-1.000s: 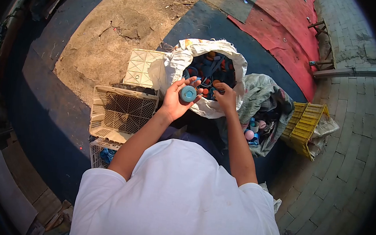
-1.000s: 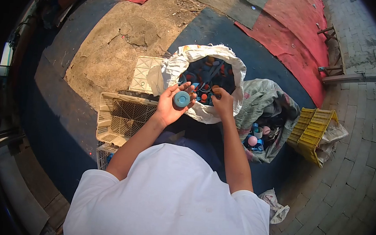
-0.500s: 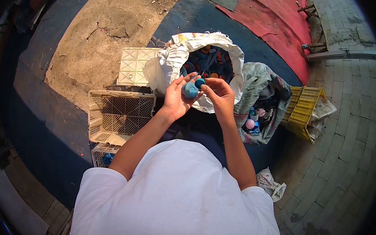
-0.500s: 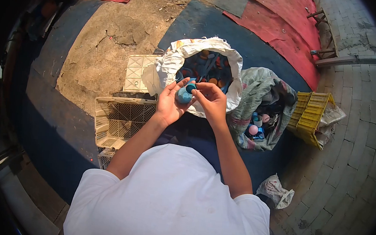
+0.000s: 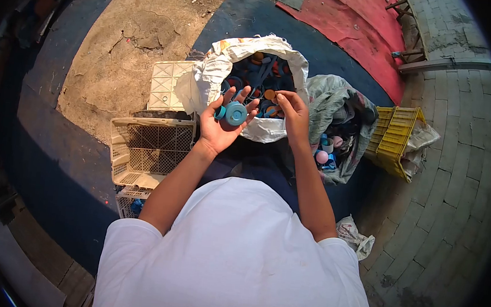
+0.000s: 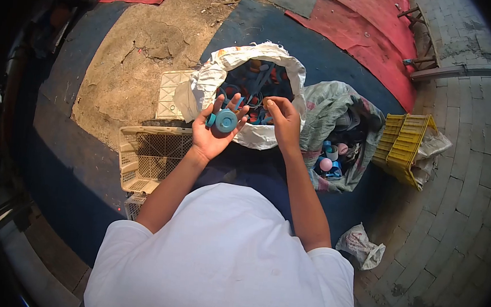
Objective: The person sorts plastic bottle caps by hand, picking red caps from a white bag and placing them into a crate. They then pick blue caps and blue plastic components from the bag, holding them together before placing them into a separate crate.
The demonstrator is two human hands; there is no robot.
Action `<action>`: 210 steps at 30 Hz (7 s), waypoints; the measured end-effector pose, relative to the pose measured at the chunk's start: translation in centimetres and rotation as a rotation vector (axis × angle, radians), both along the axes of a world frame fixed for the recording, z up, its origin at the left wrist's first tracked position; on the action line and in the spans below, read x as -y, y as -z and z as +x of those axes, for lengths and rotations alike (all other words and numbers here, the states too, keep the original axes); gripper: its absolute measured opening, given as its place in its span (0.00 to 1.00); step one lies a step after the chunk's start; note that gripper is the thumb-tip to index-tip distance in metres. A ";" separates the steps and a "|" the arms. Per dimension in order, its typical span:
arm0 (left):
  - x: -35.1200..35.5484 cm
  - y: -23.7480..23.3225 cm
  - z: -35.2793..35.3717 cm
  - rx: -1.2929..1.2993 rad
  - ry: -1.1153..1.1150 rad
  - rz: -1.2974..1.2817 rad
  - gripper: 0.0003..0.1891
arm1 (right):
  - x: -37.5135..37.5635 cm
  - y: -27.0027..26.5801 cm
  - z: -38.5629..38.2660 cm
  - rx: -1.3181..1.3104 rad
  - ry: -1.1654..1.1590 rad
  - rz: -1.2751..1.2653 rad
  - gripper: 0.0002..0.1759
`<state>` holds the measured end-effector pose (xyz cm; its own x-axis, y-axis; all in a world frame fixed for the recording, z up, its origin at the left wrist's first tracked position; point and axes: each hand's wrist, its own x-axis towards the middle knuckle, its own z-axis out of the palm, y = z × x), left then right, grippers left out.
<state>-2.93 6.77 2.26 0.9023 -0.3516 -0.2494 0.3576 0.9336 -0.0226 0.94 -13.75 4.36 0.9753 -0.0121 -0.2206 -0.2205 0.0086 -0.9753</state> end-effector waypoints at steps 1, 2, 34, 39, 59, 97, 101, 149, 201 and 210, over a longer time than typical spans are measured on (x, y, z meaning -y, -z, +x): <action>0.1 0.1 -0.1 -0.012 -0.013 0.022 0.18 | 1.4 2.5 1.0 -0.027 -0.008 -0.108 0.13; 0.4 0.1 -0.3 -0.021 -0.035 0.011 0.18 | 2.0 3.2 1.7 0.001 -0.054 -0.263 0.13; 1.6 0.3 -4.0 -0.076 -0.202 0.093 0.20 | 2.0 11.2 3.7 0.460 -0.681 -1.061 0.17; 1.2 0.3 -3.6 -0.074 -0.185 0.090 0.20 | 2.4 11.1 3.9 0.327 -0.568 -1.012 0.17; 1.6 0.3 -1.4 -0.106 -0.129 0.093 0.21 | -0.8 -0.5 1.0 0.240 -0.354 -0.298 0.12; 0.7 1.2 -1.9 -0.032 -0.157 0.052 0.21 | 0.7 7.3 4.8 0.424 -0.085 -1.143 0.08; 1.3 1.0 -1.4 -0.035 -0.170 0.108 0.22 | -0.9 2.5 2.2 0.560 -0.079 -0.924 0.07; -0.7 0.0 -2.9 0.048 -0.209 -0.062 0.21 | 0.7 10.5 8.1 0.173 -0.320 -1.178 0.11; 0.2 -3.4 3.8 0.108 -0.388 -0.016 0.24 | -12.1 -1.4 2.1 0.245 0.070 0.678 0.32; 0.2 -4.8 5.3 0.059 -0.603 0.269 0.18 | -12.3 -2.3 3.7 -0.054 0.116 0.931 0.31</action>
<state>2.32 6.58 7.01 0.9365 0.2868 -0.2017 -0.2358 0.9409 0.2431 4.62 -1.43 6.64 0.9673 0.0953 -0.2350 -0.2138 0.8049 -0.5536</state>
